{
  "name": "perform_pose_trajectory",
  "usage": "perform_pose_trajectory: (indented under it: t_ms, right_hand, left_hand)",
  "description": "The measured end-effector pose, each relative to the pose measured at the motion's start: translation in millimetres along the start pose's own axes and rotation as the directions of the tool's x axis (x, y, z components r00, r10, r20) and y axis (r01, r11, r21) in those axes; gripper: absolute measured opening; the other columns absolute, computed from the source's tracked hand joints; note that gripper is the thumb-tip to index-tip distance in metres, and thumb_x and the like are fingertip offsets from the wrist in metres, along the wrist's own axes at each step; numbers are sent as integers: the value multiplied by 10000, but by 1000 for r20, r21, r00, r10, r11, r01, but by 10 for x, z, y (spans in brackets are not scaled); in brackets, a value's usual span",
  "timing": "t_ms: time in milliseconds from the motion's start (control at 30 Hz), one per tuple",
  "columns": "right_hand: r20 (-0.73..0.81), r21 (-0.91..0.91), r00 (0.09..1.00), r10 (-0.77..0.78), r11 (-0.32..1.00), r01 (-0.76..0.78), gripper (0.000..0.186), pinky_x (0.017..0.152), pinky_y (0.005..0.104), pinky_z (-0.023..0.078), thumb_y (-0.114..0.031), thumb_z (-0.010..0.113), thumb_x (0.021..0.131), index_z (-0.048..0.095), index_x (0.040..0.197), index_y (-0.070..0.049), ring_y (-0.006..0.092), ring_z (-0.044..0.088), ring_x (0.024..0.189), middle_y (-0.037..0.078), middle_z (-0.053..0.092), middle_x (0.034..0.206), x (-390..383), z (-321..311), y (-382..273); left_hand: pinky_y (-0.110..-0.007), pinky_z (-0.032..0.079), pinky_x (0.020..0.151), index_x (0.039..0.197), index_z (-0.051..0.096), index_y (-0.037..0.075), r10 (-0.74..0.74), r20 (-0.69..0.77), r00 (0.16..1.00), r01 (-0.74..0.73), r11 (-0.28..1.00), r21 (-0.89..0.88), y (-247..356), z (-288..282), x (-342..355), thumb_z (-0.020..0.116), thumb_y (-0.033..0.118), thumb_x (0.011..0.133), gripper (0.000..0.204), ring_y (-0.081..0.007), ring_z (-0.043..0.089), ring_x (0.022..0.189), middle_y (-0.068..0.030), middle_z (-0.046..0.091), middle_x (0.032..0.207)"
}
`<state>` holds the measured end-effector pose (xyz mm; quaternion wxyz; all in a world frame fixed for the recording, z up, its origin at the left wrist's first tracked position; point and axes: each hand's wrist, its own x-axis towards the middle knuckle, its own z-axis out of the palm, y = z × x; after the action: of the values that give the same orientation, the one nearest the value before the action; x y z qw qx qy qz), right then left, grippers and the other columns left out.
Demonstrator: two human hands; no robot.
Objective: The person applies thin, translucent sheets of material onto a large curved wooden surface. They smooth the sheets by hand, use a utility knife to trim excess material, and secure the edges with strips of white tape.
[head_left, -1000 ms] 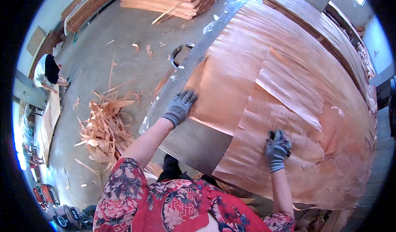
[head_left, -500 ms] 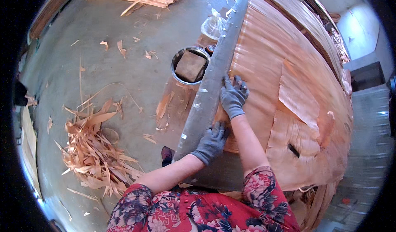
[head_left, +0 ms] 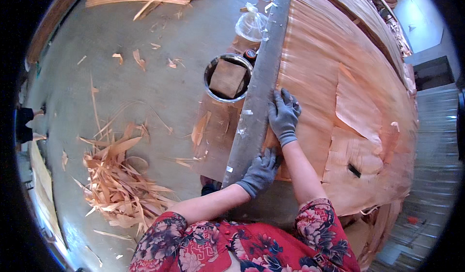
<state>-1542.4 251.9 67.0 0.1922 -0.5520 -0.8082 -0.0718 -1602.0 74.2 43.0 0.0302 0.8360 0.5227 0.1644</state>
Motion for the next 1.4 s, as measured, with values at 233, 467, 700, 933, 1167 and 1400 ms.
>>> perform_pose_trajectory:
  t_ms: [233,467,700,933,1167,1400]
  right_hand:
    - [-111,-63,986,121,990,-129,595,999,459,257,-345,552,787,446,1237,29,336,423,1159,185,455,1273,63,10,-101]
    - [-26,-97,993,117,988,-119,586,1035,461,222,-301,545,756,452,1248,5,331,380,1215,183,415,1318,49,40,-50]
    - [47,-146,982,180,974,-172,550,1007,450,251,-287,509,795,436,1259,-1,331,402,1185,177,427,1309,19,-39,-82]
    - [-1,-146,985,174,974,-172,535,978,417,288,-322,534,827,433,1263,-29,316,430,1151,155,461,1269,2,-26,-79]
    - [-57,-205,961,271,939,-277,510,975,427,290,-261,511,832,404,1277,-34,316,424,1158,149,463,1264,-38,57,-51]
    - [-58,-146,954,295,943,-300,475,936,444,314,-292,511,824,437,1229,-54,328,438,1111,148,463,1246,-5,21,-44]
  left_hand:
    - [-453,434,773,1194,514,32,80,65,995,-86,992,96,-97,-137,33,429,199,819,419,-404,418,1138,-274,405,1276]
    - [-420,436,713,1140,551,38,48,80,996,-39,993,-111,-126,124,-23,441,201,817,379,-415,438,1107,-266,433,1255]
    - [-407,421,785,1195,508,45,322,100,942,-303,939,-164,-460,-70,54,435,239,810,438,-339,424,1123,-222,457,1228]
    - [-454,300,991,1294,419,42,493,47,869,-490,869,-66,-724,-207,67,423,327,817,556,-319,402,1145,-148,436,1284]
    - [-394,432,825,895,634,123,648,-24,761,-571,652,-499,-1407,-601,204,548,186,739,188,-253,554,910,-60,593,877]
    - [-400,462,726,1097,546,-21,-93,-219,971,-1,918,-395,-2498,-794,451,604,139,728,407,-315,580,876,-157,612,821]
